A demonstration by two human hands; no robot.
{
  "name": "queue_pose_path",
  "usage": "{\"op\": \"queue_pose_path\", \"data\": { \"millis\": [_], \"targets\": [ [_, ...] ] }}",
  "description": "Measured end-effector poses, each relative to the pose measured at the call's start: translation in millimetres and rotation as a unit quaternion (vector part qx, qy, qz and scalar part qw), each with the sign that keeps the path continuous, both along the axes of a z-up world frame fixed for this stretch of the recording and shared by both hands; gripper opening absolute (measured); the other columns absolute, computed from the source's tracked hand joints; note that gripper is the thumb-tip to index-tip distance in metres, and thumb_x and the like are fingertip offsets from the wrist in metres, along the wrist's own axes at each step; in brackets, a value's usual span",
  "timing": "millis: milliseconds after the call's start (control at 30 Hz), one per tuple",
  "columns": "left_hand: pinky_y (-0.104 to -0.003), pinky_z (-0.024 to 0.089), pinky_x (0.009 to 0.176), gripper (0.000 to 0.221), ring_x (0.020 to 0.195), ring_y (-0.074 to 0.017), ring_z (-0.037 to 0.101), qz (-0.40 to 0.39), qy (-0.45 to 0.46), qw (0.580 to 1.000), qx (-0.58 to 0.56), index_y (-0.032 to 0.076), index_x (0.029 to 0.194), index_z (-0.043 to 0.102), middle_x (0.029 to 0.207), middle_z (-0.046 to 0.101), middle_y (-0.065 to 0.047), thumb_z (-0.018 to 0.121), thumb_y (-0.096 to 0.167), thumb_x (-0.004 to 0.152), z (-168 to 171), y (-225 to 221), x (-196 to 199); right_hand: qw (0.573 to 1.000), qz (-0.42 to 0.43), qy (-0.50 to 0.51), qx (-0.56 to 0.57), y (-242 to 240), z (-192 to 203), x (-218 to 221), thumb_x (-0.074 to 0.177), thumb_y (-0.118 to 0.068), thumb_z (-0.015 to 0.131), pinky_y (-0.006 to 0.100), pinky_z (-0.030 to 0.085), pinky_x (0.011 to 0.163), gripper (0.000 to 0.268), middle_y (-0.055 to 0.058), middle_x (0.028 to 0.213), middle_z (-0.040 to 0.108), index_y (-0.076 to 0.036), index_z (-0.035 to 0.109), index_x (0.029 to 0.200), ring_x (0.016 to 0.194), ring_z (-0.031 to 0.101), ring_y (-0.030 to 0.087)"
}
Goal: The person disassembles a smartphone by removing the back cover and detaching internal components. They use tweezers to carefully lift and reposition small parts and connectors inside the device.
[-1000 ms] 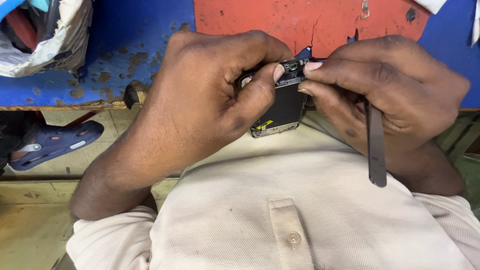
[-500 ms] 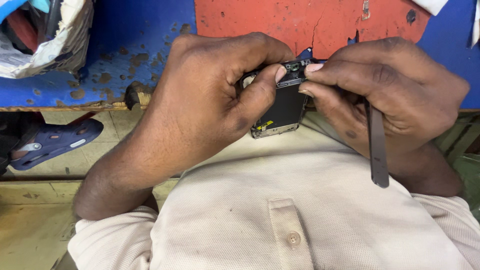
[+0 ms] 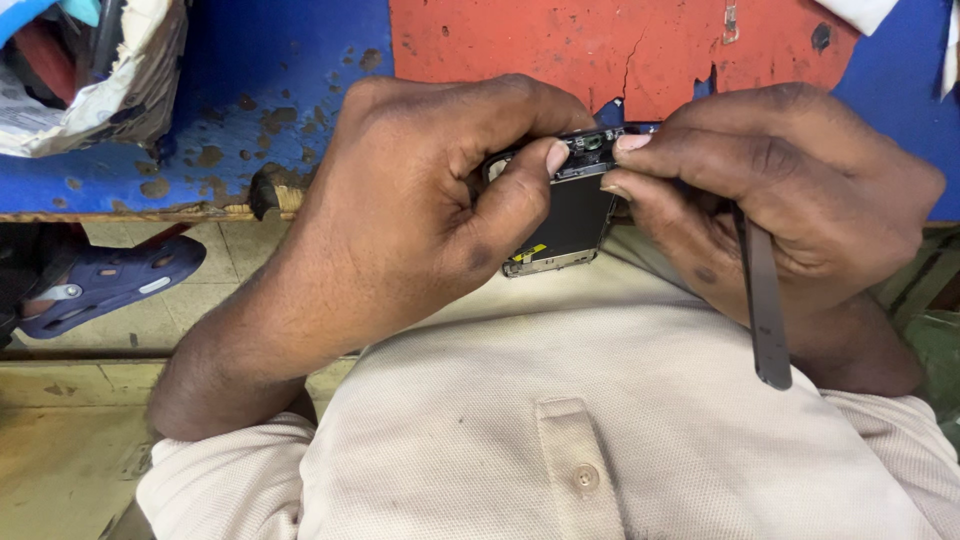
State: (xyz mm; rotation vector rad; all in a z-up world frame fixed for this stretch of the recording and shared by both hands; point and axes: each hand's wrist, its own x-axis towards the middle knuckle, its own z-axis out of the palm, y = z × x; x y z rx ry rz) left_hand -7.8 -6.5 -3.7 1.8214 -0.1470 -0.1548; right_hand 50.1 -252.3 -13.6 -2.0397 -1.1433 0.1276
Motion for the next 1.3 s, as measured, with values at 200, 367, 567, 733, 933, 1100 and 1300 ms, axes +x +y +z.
{"op": "queue_pose_path", "data": {
  "millis": [200,367,567,733,933,1100,1300],
  "targets": [
    [-0.032,0.059,0.07,0.012,0.082,-0.0217,0.076,-0.005,-0.013,1.0,0.005,0.002,0.118,0.066,0.095,0.072,-0.013,0.064,0.005,0.106,-3.5,0.2,-5.3,1.0,0.006,-0.016,-0.01,1.5,2.1,2.1,0.093,-0.001,0.088,0.027,0.054,0.063,0.025,0.016,0.096,0.069,0.005,0.071,0.11,0.079,0.068,0.02],
    [-0.034,0.06,0.072,0.015,0.085,-0.0243,0.076,-0.001,-0.014,1.0,0.01,0.001,0.118,0.064,0.097,0.072,-0.014,0.065,0.004,0.104,-5.3,-1.7,-8.0,1.0,-0.002,-0.009,-0.001,0.1,0.0,0.2,0.098,0.0,0.086,0.025,0.055,0.067,0.023,0.015,0.098,0.069,0.004,0.07,0.114,0.081,0.068,0.017],
    [-0.033,0.06,0.072,0.013,0.084,-0.0236,0.076,0.011,-0.014,1.0,0.005,0.001,0.118,0.064,0.097,0.072,-0.014,0.062,0.003,0.106,-6.9,-4.0,-8.3,1.0,-0.004,-0.009,-0.014,4.4,4.0,0.3,0.097,-0.001,0.087,0.026,0.054,0.064,0.023,0.016,0.102,0.069,0.004,0.071,0.114,0.079,0.067,0.017],
    [-0.033,0.06,0.074,0.011,0.083,-0.0227,0.076,0.025,-0.017,1.0,0.009,0.001,0.118,0.064,0.096,0.072,-0.014,0.062,0.003,0.107,-12.1,-4.6,-12.1,0.997,-0.016,0.044,-0.057,3.5,8.8,2.6,0.083,0.001,0.088,0.026,0.048,0.052,0.026,0.021,0.087,0.067,0.011,0.072,0.1,0.062,0.06,0.016],
    [-0.032,0.059,0.071,0.008,0.078,-0.0196,0.075,0.031,-0.031,0.999,0.016,0.0,0.114,0.065,0.095,0.072,-0.013,0.063,0.002,0.107,-17.9,-4.5,-10.2,0.981,-0.113,0.156,-0.015,-11.2,-1.9,3.2,0.108,-0.002,0.078,0.023,0.051,0.073,0.013,0.015,0.101,0.069,0.006,0.07,0.114,0.08,0.064,0.016],
    [-0.032,0.056,0.062,0.01,0.07,-0.019,0.073,0.044,-0.034,0.998,0.022,-0.002,0.111,0.065,0.088,0.072,-0.014,0.064,0.0,0.101,-14.2,-5.8,-7.9,0.974,-0.11,0.199,-0.006,-16.5,-8.9,12.7,0.109,-0.001,0.073,0.019,0.049,0.071,0.01,0.014,0.102,0.072,0.006,0.07,0.116,0.079,0.063,0.013],
    [-0.032,0.054,0.055,0.008,0.063,-0.0171,0.071,0.064,0.006,0.998,0.024,-0.001,0.103,0.067,0.077,0.071,-0.012,0.065,0.0,0.095,-17.3,-7.4,-9.0,0.986,-0.07,0.153,-0.013,-13.5,-8.3,8.9,0.109,0.0,0.073,0.019,0.05,0.071,0.01,0.015,0.104,0.072,0.008,0.071,0.116,0.08,0.064,0.012]
  ]
}}
